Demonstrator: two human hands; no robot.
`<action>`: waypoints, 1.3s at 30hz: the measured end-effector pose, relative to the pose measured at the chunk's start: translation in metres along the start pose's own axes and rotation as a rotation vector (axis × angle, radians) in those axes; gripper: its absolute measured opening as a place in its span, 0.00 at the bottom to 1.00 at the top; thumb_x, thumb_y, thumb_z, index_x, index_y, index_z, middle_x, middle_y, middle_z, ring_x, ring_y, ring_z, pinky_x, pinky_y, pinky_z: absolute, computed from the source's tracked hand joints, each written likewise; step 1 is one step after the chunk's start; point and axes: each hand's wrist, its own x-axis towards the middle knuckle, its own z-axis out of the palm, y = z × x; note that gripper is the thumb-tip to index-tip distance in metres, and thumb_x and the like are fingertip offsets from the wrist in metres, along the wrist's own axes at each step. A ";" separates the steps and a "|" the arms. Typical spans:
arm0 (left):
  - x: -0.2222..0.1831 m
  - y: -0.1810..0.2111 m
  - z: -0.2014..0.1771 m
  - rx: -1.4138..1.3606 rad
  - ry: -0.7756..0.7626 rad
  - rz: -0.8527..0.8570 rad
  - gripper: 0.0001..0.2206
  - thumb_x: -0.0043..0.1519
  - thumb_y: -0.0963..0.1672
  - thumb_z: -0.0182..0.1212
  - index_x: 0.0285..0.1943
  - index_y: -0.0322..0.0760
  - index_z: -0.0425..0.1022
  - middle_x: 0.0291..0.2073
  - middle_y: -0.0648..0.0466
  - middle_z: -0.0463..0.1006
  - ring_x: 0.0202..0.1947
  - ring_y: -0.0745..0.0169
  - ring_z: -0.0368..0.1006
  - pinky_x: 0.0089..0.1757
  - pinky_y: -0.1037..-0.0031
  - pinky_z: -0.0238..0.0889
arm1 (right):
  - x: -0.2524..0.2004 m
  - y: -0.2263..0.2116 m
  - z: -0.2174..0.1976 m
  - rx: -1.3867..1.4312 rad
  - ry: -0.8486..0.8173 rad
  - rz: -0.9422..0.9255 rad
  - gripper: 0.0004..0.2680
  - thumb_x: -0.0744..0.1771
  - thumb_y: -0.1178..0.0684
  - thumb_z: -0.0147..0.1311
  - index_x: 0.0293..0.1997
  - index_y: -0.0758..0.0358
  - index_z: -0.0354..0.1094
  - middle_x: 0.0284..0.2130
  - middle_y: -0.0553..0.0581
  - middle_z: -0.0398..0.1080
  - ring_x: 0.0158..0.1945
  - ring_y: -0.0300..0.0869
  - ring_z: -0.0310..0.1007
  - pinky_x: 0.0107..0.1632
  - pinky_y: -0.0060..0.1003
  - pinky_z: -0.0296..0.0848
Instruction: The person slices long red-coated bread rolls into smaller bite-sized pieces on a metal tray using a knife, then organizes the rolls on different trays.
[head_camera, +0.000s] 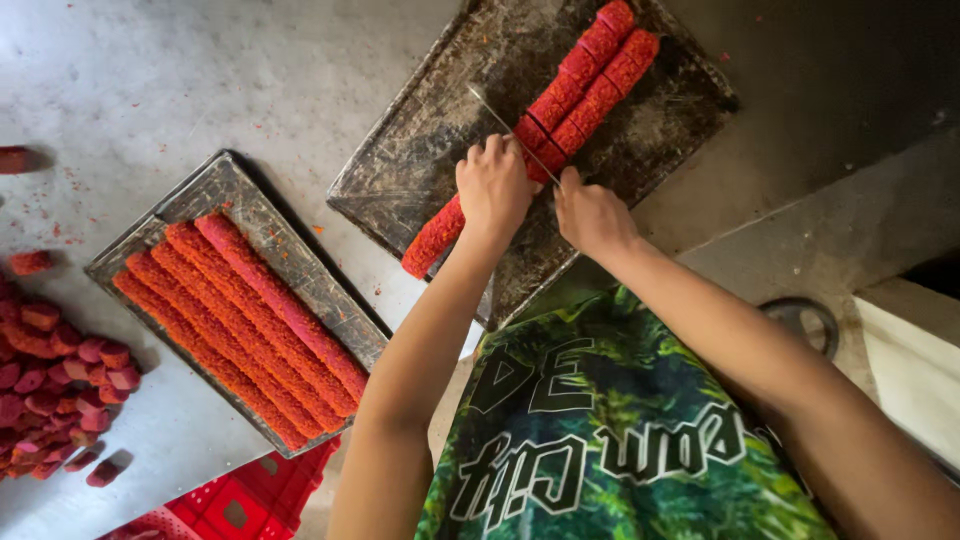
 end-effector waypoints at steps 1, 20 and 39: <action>0.000 -0.003 -0.002 -0.006 0.006 0.004 0.31 0.41 0.51 0.79 0.52 0.36 0.76 0.43 0.52 0.76 0.45 0.50 0.74 0.42 0.59 0.67 | 0.000 -0.001 0.006 0.001 -0.002 -0.004 0.08 0.72 0.51 0.45 0.46 0.68 0.59 0.21 0.73 0.72 0.28 0.69 0.75 0.30 0.62 0.73; -0.039 -0.022 -0.025 -0.074 0.001 -0.023 0.42 0.40 0.56 0.80 0.64 0.43 0.71 0.46 0.51 0.74 0.51 0.49 0.69 0.48 0.57 0.60 | -0.069 -0.011 -0.019 0.101 0.135 -0.140 0.07 0.71 0.51 0.50 0.42 0.63 0.59 0.22 0.68 0.72 0.26 0.65 0.73 0.26 0.58 0.68; -0.026 -0.015 -0.008 0.011 -0.005 -0.051 0.36 0.40 0.53 0.80 0.59 0.39 0.73 0.44 0.52 0.75 0.45 0.49 0.72 0.48 0.56 0.59 | -0.012 -0.024 0.007 -0.028 -0.121 0.051 0.10 0.72 0.51 0.46 0.45 0.70 0.58 0.19 0.72 0.70 0.23 0.66 0.74 0.23 0.58 0.70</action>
